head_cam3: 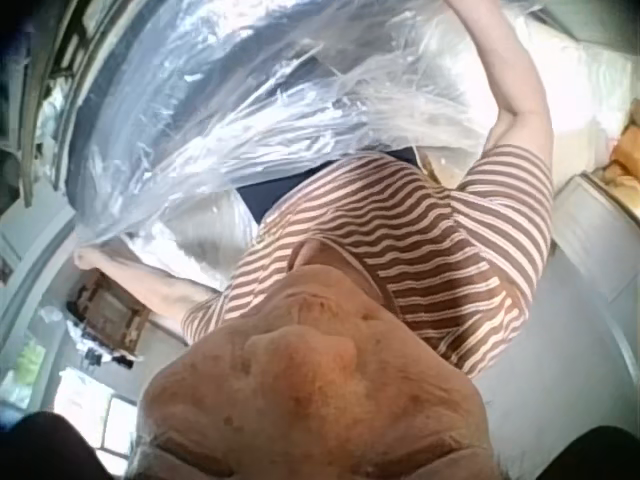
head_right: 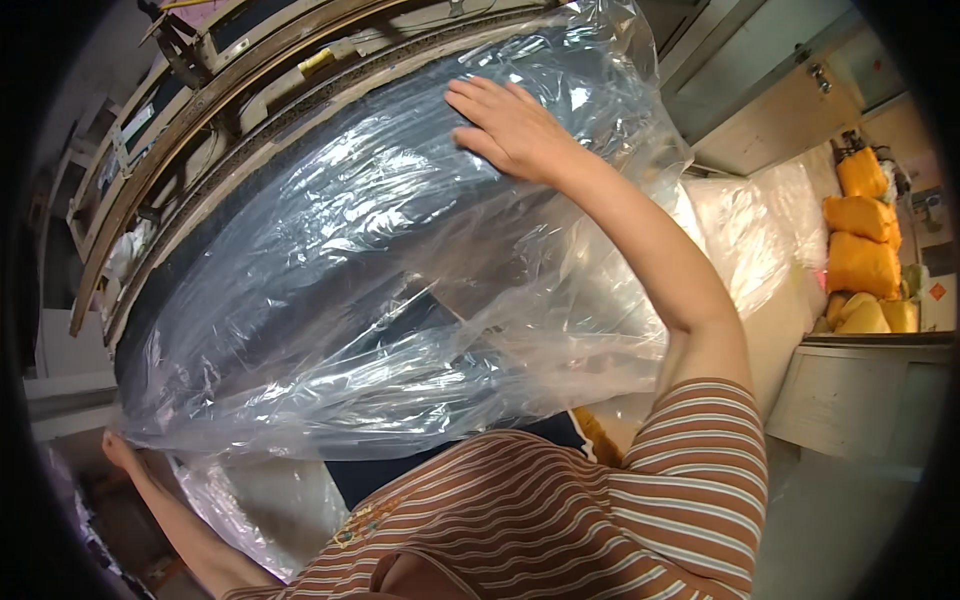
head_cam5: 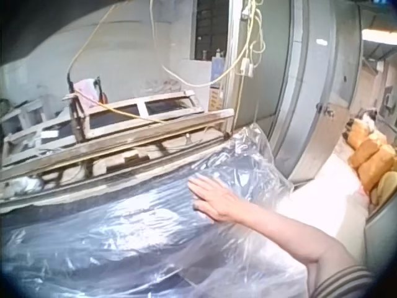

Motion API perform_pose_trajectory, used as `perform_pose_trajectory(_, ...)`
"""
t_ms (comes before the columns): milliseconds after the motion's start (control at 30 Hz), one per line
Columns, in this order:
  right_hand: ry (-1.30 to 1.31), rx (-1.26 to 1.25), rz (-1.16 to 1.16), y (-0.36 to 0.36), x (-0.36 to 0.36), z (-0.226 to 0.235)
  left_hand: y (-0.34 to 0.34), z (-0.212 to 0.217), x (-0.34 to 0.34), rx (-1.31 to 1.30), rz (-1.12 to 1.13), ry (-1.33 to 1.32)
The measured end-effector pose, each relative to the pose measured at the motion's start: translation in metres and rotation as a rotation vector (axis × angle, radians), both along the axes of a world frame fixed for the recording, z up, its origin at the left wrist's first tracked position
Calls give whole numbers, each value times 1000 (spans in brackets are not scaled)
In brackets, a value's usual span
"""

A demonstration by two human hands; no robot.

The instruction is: The person wraps a large, dark-colored mattress with a clear plastic sheet. They repeatedly pull the plastic over the mattress, smooth it down, and adjust the edges to ensure full coverage. The person works methodically around the mattress, handling the plastic with both hands to secure it in place.

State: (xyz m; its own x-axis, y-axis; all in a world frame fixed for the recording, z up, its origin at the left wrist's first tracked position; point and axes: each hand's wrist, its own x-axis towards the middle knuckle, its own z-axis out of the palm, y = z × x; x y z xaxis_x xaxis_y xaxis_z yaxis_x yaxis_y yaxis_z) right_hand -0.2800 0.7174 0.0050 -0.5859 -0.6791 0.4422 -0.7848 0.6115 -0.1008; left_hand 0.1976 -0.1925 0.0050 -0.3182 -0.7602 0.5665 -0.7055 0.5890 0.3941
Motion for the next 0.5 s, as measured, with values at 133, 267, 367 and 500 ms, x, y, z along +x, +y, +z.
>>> perform_pose_trajectory(133,54,34,-23,16,50,-3,33,43,46,253,-35,193)
perform_pose_trajectory(267,57,-4,-105,13,44,15,74,70,78,289,-61,165)
perform_pose_trajectory(367,72,-55,-66,3,34,10,100,96,117,306,-79,107)
perform_pose_trajectory(500,130,-116,15,5,6,3,131,94,171,525,-168,316)
